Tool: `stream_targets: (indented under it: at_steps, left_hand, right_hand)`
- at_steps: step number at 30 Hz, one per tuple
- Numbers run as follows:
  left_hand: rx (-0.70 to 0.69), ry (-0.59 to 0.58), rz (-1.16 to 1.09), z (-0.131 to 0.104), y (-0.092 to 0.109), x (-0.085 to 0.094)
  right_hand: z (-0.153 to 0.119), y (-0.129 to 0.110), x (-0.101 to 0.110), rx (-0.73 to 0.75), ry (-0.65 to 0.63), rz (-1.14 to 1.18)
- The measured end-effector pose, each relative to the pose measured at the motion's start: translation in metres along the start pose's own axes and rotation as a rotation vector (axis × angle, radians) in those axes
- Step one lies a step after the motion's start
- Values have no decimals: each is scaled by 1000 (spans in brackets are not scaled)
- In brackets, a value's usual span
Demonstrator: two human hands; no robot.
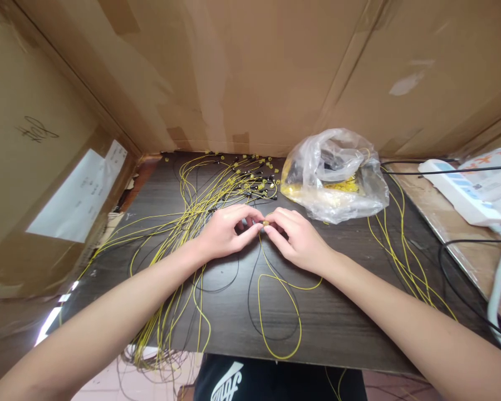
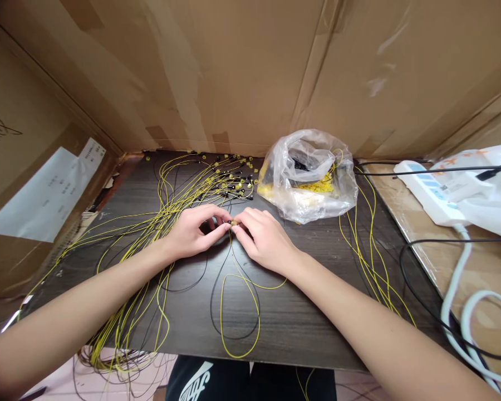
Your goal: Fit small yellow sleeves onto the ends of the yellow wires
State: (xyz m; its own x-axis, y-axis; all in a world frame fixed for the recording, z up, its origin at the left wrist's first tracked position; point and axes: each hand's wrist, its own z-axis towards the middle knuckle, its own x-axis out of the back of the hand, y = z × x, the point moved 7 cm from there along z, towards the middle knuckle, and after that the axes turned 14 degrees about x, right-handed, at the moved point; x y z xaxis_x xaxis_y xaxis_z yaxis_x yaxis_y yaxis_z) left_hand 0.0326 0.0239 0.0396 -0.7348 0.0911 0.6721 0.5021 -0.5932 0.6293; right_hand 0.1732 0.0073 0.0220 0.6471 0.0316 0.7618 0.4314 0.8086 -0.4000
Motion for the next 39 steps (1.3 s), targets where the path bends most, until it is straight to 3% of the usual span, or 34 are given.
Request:
stream_targets:
  at_steps: [18,39]
  left_hand:
    - [-76,10,38,-1,4,0]
    - [-117,38,63,-1,8,1]
  right_hand:
    - [-1,3,-5,21,-65,-65]
    - [0,1,-5,19,-61,16]
